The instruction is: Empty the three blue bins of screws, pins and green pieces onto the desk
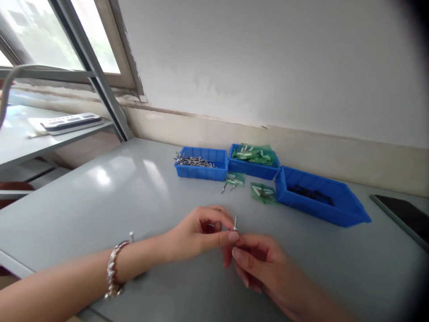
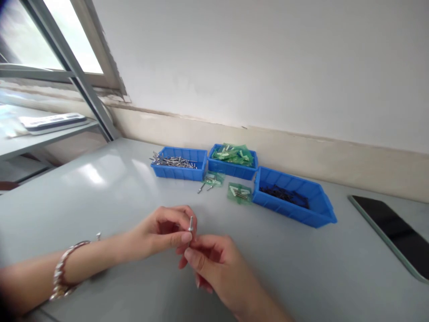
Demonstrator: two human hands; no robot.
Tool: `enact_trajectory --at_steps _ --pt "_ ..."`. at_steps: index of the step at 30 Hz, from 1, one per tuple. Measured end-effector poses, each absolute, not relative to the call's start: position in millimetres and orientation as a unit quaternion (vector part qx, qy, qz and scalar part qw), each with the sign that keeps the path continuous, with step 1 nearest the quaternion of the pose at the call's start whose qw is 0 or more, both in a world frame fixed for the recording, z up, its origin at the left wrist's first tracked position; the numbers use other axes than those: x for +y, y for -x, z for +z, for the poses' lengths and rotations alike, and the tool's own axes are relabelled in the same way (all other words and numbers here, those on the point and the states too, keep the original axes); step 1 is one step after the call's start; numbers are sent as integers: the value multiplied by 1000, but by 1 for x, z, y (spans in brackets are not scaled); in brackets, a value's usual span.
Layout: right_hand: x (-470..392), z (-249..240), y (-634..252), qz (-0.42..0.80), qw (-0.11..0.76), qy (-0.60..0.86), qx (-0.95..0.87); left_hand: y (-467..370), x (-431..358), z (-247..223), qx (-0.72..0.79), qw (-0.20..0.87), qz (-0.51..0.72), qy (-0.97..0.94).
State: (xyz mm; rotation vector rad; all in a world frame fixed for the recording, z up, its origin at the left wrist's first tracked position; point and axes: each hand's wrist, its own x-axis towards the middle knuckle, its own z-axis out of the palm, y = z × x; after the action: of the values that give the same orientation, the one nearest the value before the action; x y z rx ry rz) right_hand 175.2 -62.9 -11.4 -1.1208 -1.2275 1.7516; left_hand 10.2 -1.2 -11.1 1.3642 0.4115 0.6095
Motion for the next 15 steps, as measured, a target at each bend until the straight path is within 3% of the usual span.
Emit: enact_trajectory --at_steps 6,15 --pt "-64 -18 -176 651 346 450 -505 -10 -3 -7 181 702 275 -631" --pt "-62 -16 -178 553 350 467 -595 -4 -2 -1 206 482 274 -806"
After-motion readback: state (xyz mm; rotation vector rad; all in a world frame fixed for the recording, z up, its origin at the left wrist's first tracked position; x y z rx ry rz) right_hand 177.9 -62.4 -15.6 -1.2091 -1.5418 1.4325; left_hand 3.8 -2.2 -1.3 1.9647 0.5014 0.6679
